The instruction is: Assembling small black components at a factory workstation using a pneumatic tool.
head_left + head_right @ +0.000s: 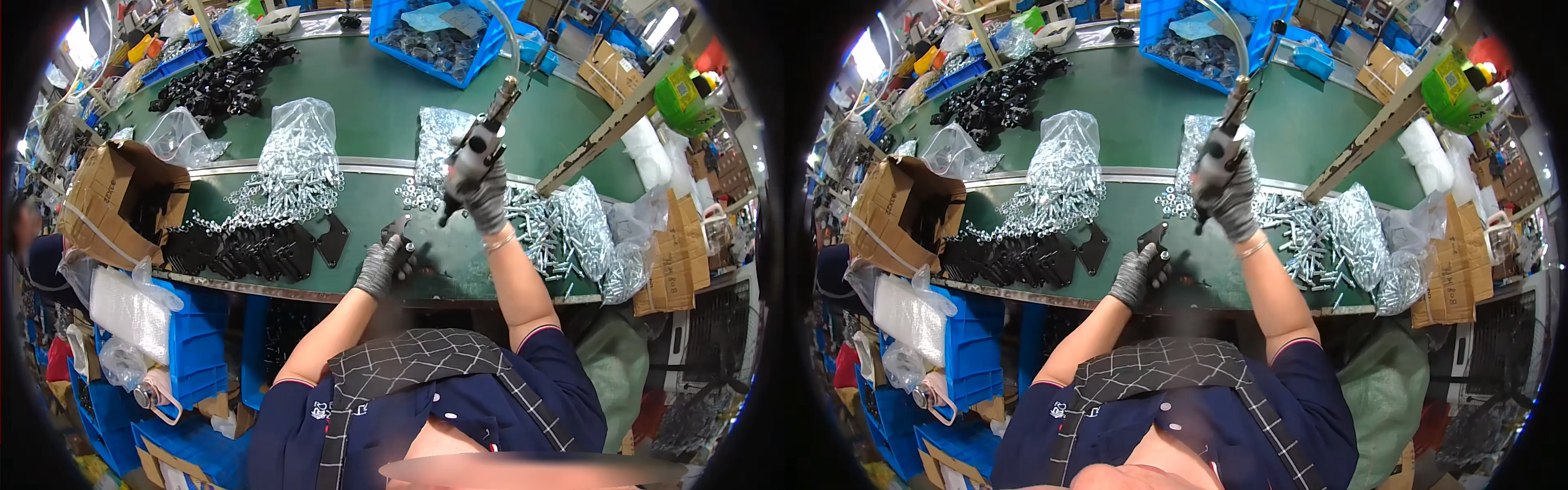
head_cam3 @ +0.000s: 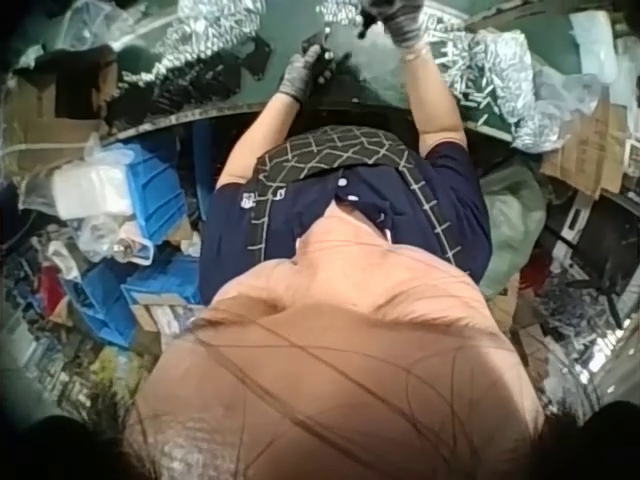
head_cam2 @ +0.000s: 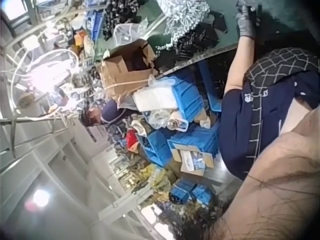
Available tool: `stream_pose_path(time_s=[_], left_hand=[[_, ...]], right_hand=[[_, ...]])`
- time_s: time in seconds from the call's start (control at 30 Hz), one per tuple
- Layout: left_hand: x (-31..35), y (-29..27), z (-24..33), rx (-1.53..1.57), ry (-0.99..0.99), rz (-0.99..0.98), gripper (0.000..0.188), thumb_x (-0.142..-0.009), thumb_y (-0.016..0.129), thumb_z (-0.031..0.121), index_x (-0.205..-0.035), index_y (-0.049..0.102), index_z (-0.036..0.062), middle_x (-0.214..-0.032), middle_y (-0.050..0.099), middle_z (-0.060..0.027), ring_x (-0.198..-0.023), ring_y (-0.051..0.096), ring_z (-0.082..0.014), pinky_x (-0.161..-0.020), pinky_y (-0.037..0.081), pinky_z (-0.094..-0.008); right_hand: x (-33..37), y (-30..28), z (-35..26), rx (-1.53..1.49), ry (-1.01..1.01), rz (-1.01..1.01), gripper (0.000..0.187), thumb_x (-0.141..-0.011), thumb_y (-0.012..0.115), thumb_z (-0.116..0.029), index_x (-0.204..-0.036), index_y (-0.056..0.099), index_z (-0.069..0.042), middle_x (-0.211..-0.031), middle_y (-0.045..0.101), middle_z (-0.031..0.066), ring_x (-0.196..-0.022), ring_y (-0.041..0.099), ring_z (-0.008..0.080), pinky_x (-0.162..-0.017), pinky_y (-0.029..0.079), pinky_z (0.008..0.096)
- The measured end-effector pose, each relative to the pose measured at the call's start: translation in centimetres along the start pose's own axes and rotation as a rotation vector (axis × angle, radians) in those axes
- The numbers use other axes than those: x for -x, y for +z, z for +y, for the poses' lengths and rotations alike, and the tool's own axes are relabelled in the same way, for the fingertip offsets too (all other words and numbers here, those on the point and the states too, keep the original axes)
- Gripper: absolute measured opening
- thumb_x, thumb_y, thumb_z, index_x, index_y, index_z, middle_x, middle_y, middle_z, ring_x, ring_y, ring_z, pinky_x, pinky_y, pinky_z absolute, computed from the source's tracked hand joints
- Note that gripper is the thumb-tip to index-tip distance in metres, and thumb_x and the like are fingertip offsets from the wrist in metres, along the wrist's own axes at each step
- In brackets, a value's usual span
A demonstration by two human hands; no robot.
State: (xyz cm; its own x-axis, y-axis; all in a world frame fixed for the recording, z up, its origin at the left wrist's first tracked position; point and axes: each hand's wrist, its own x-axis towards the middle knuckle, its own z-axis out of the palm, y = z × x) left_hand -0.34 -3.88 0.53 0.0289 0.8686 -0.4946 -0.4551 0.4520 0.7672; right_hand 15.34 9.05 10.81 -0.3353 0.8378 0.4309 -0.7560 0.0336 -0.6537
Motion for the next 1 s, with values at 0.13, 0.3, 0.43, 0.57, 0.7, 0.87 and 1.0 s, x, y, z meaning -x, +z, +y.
stream_pose_path(time_s=[0.13, 0.3, 0.43, 0.57, 0.7, 0.87, 1.0], left_hand=[[-1.0, 0.7, -0.8, 0.081, 0.072, -0.021, 0.033, -0.088, 0.050, 0.035, -0.081, 0.056, 0.0031, -0.064, 0.059, -0.0104, -0.041, 0.048, -0.0139, -0.036, 0.038, -0.0240], [-0.7, 1.0, -0.1, 0.054, -0.011, 0.023, 0.034, -0.088, 0.050, 0.037, -0.083, 0.055, 0.0041, -0.063, 0.058, -0.0093, -0.040, 0.047, -0.0123, -0.035, 0.037, -0.0232], [-0.7, -0.1, -0.5, 0.045, 0.048, 0.002, 0.033, -0.088, 0.050, 0.038, -0.086, 0.055, 0.0048, -0.062, 0.058, -0.0090, -0.040, 0.047, -0.0119, -0.034, 0.036, -0.0220], [-1.0, -0.6, -0.7, 0.046, 0.049, -0.004, 0.031, -0.089, 0.049, 0.036, -0.088, 0.054, 0.0057, -0.061, 0.057, -0.0082, -0.039, 0.046, -0.0119, -0.033, 0.035, -0.0227], [-0.8, -0.1, -0.8, 0.073, 0.043, -0.006, 0.027, -0.090, 0.047, 0.032, -0.086, 0.054, 0.0061, -0.060, 0.057, -0.0063, -0.039, 0.046, -0.0119, -0.033, 0.034, -0.0241], [2.1, 0.4, 0.4, 0.176, 0.062, -0.041, 0.026, -0.089, 0.050, 0.031, -0.089, 0.054, 0.0053, -0.065, 0.057, -0.0049, -0.041, 0.046, -0.0112, -0.036, 0.034, -0.0231], [7.0, -5.7, 5.1, -0.495, 0.091, -0.285, 0.027, -0.087, 0.054, 0.027, -0.101, 0.056, 0.0042, -0.078, 0.060, -0.0036, -0.060, 0.056, -0.0130, -0.054, 0.044, -0.0251]], right_hand=[[3.3, 5.3, 0.6, 0.815, -0.188, -0.018, 0.034, -0.084, 0.056, -0.019, -0.113, 0.045, -0.008, -0.099, 0.056, 0.0050, -0.083, 0.056, 0.0151, -0.072, 0.049, 0.0293], [4.1, 5.2, 2.0, 0.170, 0.073, 0.039, 0.043, -0.075, 0.062, 0.000, -0.113, 0.044, -0.008, -0.101, 0.055, 0.0049, -0.085, 0.055, 0.0138, -0.075, 0.049, 0.0268], [4.0, 5.6, 2.9, 0.533, -0.045, -0.038, 0.054, -0.067, 0.062, 0.011, -0.113, 0.044, -0.009, -0.102, 0.054, 0.0049, -0.087, 0.054, 0.0126, -0.074, 0.049, 0.0255], [4.6, 6.2, 3.1, 0.514, 0.059, -0.056, 0.051, -0.069, 0.065, 0.006, -0.113, 0.044, -0.009, -0.100, 0.054, 0.0040, -0.086, 0.054, 0.0122, -0.074, 0.049, 0.0254], [4.9, 5.9, 3.1, 0.612, -0.012, -0.080, 0.050, -0.069, 0.064, 0.006, -0.112, 0.044, -0.010, -0.098, 0.054, 0.0038, -0.086, 0.054, 0.0117, -0.073, 0.048, 0.0251], [4.4, 5.2, 1.9, 0.340, 0.047, 0.009, 0.045, -0.072, 0.064, 0.001, -0.111, 0.044, -0.010, -0.096, 0.054, 0.0039, -0.084, 0.054, 0.0134, -0.073, 0.048, 0.0262], [1.8, -0.2, -0.4, 0.384, 0.061, 0.168, 0.043, -0.072, 0.066, -0.003, -0.109, 0.045, -0.010, -0.096, 0.054, 0.0046, -0.083, 0.055, 0.0162, -0.073, 0.048, 0.0285]])
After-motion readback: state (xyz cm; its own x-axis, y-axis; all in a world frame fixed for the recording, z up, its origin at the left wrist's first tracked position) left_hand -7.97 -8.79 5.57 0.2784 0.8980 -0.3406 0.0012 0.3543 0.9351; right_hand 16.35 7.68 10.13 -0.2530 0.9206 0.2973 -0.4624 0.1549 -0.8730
